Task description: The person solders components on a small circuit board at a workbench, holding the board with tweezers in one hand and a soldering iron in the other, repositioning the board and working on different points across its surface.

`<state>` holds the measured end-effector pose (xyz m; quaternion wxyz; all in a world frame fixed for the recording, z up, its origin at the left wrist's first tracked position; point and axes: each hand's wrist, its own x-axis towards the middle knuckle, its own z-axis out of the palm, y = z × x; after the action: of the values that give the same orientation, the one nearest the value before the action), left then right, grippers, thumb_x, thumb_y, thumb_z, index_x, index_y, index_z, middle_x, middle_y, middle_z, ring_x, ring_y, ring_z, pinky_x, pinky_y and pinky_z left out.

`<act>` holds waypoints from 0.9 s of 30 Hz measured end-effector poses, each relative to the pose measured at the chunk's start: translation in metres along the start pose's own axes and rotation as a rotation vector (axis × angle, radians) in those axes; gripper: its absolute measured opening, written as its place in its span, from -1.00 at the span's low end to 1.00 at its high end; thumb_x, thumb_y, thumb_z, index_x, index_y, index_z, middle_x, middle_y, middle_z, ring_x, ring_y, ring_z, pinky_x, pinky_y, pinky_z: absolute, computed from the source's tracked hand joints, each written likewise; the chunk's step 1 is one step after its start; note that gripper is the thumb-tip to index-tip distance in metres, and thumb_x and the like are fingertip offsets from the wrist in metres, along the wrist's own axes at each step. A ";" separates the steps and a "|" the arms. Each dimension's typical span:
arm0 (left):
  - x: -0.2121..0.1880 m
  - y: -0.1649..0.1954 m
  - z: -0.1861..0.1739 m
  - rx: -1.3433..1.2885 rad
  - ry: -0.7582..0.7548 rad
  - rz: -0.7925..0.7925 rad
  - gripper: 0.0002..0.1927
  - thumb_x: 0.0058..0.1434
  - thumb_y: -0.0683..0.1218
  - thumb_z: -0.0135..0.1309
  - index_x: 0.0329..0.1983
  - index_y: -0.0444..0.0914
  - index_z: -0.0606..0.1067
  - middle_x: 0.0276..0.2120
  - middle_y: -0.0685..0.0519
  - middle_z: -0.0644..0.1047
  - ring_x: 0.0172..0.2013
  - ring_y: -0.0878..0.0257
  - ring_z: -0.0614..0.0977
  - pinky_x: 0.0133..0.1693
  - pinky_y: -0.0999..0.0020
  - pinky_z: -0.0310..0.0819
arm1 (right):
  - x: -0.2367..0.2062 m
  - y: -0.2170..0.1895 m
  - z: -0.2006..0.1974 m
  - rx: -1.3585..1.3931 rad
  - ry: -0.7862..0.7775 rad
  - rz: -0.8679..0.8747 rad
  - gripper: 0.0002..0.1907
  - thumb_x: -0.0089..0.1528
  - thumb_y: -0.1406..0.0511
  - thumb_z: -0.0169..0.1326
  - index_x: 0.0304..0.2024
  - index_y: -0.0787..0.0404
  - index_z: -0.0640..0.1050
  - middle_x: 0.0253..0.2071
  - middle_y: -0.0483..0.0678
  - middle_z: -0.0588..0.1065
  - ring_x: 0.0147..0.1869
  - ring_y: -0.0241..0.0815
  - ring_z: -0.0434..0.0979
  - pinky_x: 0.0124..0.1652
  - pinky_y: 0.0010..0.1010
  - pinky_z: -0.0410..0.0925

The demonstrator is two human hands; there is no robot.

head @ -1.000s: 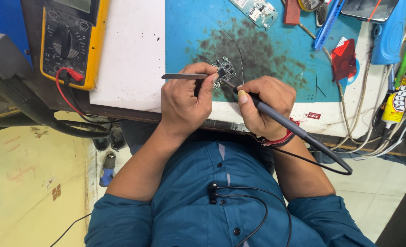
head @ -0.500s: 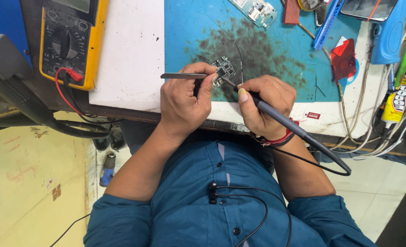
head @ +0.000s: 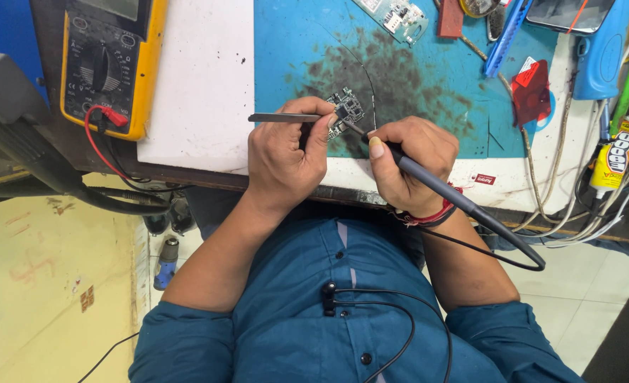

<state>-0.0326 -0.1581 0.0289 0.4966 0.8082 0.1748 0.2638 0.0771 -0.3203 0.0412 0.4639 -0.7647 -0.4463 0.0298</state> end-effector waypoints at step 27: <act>-0.001 0.000 0.000 0.002 0.002 -0.006 -0.89 0.39 -0.23 0.19 -0.07 -0.29 0.51 -0.22 0.01 0.63 -0.36 0.28 0.69 -0.32 0.40 0.55 | -0.001 0.001 0.000 0.002 0.018 -0.005 -0.92 0.33 0.40 0.14 -0.27 0.29 0.53 -0.40 0.01 0.51 -0.38 -0.05 0.52 -0.37 -0.36 0.31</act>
<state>-0.0332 -0.1586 0.0292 0.4965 0.8079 0.1781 0.2630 0.0771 -0.3206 0.0399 0.4686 -0.7633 -0.4441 0.0223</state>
